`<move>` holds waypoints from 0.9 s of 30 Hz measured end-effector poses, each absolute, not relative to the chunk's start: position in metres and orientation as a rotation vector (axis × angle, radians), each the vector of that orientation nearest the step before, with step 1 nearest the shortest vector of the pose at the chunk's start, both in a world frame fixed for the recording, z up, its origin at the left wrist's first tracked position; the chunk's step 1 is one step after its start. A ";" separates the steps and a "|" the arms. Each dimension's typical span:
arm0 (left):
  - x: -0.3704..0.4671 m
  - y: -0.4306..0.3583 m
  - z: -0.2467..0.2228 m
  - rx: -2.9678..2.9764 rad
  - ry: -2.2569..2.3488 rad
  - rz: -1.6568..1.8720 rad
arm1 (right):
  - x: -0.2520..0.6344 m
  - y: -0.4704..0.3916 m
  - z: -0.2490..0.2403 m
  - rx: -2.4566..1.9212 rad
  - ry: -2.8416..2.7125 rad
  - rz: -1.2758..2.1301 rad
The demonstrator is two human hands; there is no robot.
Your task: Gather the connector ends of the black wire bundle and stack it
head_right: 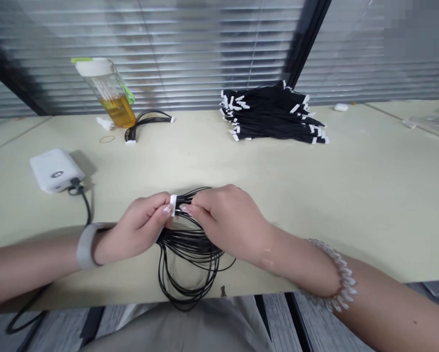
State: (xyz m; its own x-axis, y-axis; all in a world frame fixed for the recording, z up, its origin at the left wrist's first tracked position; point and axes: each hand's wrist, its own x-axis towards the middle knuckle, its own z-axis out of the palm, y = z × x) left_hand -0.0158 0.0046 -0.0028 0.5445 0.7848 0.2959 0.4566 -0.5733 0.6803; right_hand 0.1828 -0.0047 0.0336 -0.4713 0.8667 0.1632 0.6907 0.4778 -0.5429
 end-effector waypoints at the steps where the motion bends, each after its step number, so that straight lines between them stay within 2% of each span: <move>1: -0.016 0.005 -0.003 2.241 0.999 0.806 | 0.182 -0.004 0.034 -1.294 -2.325 0.559; 17: -0.016 0.004 -0.002 2.236 0.985 0.808 | 0.183 -0.005 0.032 -1.244 -2.223 0.637; 27: -0.014 0.006 0.000 2.255 0.981 0.792 | 0.180 -0.006 0.026 -1.213 -2.367 0.451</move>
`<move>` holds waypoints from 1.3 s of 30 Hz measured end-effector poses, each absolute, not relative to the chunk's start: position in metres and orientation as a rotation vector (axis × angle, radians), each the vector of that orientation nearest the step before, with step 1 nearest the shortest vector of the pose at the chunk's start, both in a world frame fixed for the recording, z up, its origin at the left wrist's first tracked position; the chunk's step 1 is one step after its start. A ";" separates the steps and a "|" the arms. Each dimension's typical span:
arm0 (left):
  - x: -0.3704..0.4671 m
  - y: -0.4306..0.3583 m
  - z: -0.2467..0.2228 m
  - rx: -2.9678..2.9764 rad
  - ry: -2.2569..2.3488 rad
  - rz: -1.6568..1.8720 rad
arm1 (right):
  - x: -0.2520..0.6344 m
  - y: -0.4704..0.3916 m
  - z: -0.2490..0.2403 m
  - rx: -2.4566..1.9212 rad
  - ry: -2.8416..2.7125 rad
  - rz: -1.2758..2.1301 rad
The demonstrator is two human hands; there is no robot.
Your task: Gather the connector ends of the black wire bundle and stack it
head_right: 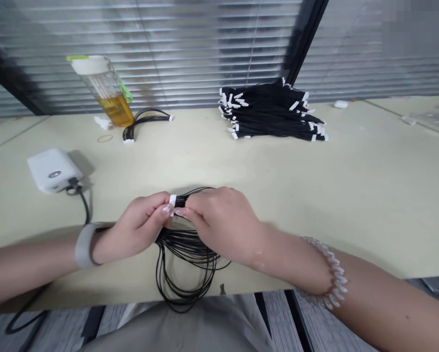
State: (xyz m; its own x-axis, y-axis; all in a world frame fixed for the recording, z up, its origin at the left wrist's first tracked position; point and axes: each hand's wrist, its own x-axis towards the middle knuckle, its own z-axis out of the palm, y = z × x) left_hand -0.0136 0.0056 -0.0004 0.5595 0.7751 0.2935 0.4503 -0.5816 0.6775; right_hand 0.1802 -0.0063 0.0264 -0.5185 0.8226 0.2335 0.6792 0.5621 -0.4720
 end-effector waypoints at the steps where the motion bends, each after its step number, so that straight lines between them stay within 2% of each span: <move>1: -0.013 0.006 0.000 2.256 0.976 0.795 | 0.180 -0.007 0.026 -1.211 -2.382 0.424; 8: -0.013 0.007 0.000 2.221 0.939 0.790 | 0.177 -0.008 0.026 -1.222 -2.452 0.342; 19: -0.013 0.012 0.002 1.998 0.996 0.909 | 0.206 0.013 0.042 -1.185 -2.481 0.596; 29: -0.014 0.013 -0.001 1.865 1.037 1.000 | 0.219 0.016 0.049 -1.261 -2.473 0.624; 32: -0.016 0.010 0.000 1.939 1.024 1.023 | 0.219 0.012 0.047 -1.315 -2.443 0.459; 37: -0.018 0.007 -0.003 2.022 1.019 1.062 | 0.214 -0.003 0.042 -1.243 -2.462 -0.082; 39: -0.019 0.007 -0.005 2.027 1.035 1.073 | 0.213 -0.008 0.043 -1.224 -2.474 -0.156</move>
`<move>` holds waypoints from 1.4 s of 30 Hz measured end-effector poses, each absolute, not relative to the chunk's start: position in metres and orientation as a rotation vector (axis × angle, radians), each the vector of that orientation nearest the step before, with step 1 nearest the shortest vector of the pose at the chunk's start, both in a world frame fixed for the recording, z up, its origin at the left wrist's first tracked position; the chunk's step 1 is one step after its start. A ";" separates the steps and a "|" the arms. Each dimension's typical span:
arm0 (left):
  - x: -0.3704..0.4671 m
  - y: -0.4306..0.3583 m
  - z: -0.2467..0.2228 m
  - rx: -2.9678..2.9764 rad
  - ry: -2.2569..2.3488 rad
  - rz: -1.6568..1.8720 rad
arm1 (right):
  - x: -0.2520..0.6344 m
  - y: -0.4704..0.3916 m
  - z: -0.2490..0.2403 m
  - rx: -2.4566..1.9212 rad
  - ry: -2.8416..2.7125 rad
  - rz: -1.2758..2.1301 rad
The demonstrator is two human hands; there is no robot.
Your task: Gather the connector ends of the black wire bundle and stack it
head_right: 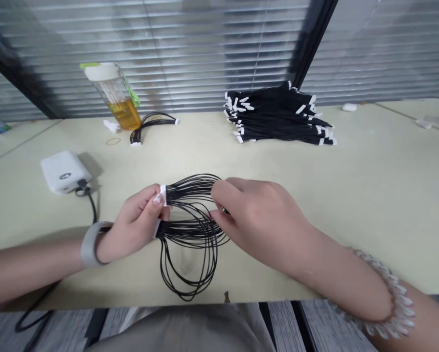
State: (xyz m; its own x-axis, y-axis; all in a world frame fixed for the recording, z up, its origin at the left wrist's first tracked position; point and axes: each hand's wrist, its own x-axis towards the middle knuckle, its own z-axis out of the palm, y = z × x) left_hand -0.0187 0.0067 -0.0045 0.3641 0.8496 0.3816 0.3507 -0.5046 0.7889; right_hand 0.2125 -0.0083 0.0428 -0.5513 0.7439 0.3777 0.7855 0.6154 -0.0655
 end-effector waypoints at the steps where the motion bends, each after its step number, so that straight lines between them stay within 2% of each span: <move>1: -0.019 0.006 -0.005 2.029 1.041 1.076 | 0.212 -0.010 0.044 -1.217 -2.488 -0.149; 15: -0.019 0.001 0.000 2.188 0.990 1.072 | 0.203 -0.016 0.056 -1.188 -2.444 0.805; 22: -0.021 0.001 -0.002 2.200 0.933 1.077 | 0.196 -0.016 0.049 -1.268 -2.145 1.278; 24: -0.021 0.001 -0.002 2.206 0.929 1.079 | 0.195 -0.017 0.047 -1.284 -2.129 1.260; 30: -0.021 0.000 -0.001 2.217 0.913 1.085 | 0.195 -0.023 0.045 -1.175 -2.272 0.753; 37: -0.022 0.001 -0.001 2.270 0.895 1.113 | 0.199 -0.026 0.049 -1.124 -2.230 0.694; 42: -0.022 0.002 -0.004 2.237 0.875 1.143 | 0.203 -0.023 0.049 -1.064 -2.315 0.442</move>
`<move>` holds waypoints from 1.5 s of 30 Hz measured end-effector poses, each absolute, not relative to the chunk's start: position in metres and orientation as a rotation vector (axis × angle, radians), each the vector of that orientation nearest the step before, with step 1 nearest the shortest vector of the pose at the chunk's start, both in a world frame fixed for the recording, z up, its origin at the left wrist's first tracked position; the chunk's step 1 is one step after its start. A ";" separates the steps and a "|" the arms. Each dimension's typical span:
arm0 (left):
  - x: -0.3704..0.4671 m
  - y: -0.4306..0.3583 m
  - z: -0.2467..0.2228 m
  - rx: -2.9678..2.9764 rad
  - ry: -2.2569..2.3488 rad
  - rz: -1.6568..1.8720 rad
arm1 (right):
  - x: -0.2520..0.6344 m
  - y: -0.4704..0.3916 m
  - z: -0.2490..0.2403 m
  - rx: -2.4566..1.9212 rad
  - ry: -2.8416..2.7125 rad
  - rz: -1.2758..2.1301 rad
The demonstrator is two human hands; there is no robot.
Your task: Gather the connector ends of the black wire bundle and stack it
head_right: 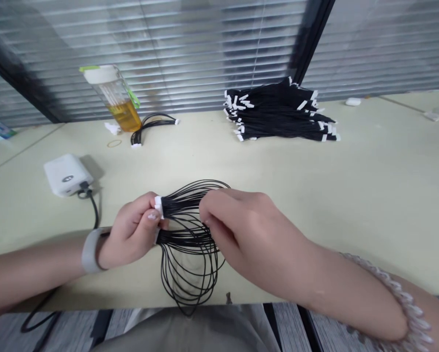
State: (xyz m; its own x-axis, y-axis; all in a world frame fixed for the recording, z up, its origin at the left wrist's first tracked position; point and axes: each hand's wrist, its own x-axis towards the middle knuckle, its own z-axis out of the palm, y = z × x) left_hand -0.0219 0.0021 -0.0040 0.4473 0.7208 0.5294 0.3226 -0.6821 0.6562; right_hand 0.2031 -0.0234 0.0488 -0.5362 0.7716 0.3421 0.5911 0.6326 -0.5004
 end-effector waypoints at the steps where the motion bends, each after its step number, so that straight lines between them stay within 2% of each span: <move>1: -0.022 0.002 -0.004 2.230 0.872 1.143 | 0.204 -0.023 0.048 -1.042 -2.348 0.388; 11: -0.021 0.002 -0.003 2.222 0.868 1.157 | 0.206 -0.018 0.039 -1.044 -2.461 0.163; 15: -0.021 0.002 -0.004 2.193 0.870 1.159 | 0.207 -0.016 0.044 -1.100 -2.475 0.221; 21: -0.024 0.004 -0.008 2.110 0.849 1.155 | 0.213 -0.012 0.049 -1.179 -2.382 0.493; 27: -0.022 0.002 -0.006 2.065 0.871 1.147 | 0.210 -0.008 0.047 -1.088 -2.453 0.367; 33: -0.021 0.001 -0.006 2.015 0.878 1.144 | 0.210 0.000 0.041 -1.125 -2.344 0.482; 38: -0.021 0.002 -0.008 2.010 0.893 1.165 | 0.205 0.004 0.027 -0.958 -2.403 0.347; 42: -0.020 0.002 -0.007 2.043 0.948 1.183 | 0.198 0.002 0.024 -1.097 -2.397 0.270; 45: -0.020 0.001 -0.005 2.097 0.946 1.180 | 0.196 -0.003 0.032 -1.230 -2.406 0.399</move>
